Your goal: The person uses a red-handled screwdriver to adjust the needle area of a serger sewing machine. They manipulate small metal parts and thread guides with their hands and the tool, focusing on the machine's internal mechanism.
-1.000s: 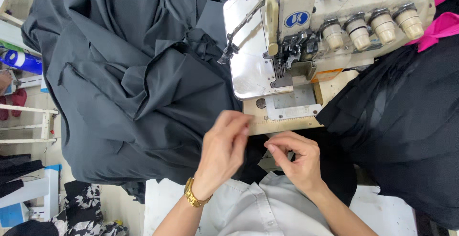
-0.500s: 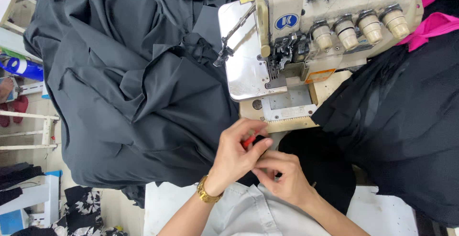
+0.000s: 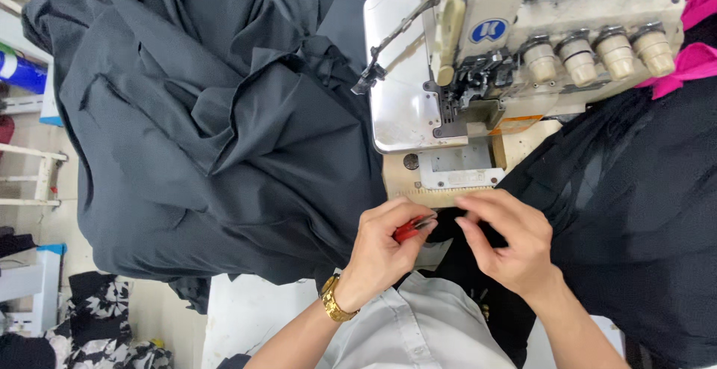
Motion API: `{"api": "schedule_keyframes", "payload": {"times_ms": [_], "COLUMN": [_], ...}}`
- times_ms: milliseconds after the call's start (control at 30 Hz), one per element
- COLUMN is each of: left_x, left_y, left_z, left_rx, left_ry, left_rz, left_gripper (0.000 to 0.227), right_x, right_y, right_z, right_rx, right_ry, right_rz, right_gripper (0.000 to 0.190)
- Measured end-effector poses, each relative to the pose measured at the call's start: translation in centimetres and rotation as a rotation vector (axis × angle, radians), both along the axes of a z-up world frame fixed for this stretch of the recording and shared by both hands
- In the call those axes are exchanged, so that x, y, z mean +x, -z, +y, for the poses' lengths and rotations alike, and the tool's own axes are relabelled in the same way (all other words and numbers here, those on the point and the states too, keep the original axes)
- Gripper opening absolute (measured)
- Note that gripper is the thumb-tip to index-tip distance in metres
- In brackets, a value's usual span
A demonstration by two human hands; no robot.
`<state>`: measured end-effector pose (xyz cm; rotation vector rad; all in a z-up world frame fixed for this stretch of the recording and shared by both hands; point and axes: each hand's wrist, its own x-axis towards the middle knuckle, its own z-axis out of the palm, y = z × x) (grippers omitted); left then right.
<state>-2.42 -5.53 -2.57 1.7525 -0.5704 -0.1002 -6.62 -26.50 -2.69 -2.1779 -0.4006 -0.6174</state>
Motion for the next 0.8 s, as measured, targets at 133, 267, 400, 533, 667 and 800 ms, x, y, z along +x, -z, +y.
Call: {"api": "schedule_keyframes", "payload": {"times_ms": [133, 267, 400, 533, 667, 800], "left_x": [-0.2, 0.1, 1.1, 1.7, 2.3, 2.7], "left_y": [-0.9, -1.3, -1.2, -3.2, -3.8, -3.7], "left_z": [0.9, 2.1, 3.1, 3.7, 4.0, 3.4], "left_rx": [-0.003, 0.068, 0.147, 0.198, 0.254, 0.248], "left_ry": [0.036, 0.097, 0.139, 0.128, 0.166, 0.159], "left_rz": [0.023, 0.044, 0.018, 0.006, -0.06, -0.113], "left_gripper": [0.01, 0.011, 0.043, 0.05, 0.032, 0.03], "right_x": [3.0, 4.2, 4.5, 4.8, 4.9, 5.1], "right_y": [-1.5, -2.7, -2.9, -3.7, -3.7, -3.5], "right_z": [0.6, 0.5, -0.1, 0.4, 0.5, 0.6], "right_rx": [-0.3, -0.365, -0.394, -0.387, -0.408, -0.416], "right_ry": [-0.109, -0.177, -0.227, -0.208, -0.195, -0.179], "right_rz": [-0.147, -0.235, -0.195, -0.212, -0.229, -0.241], "right_gripper": [0.027, 0.016, 0.019, 0.016, 0.015, 0.012]}}
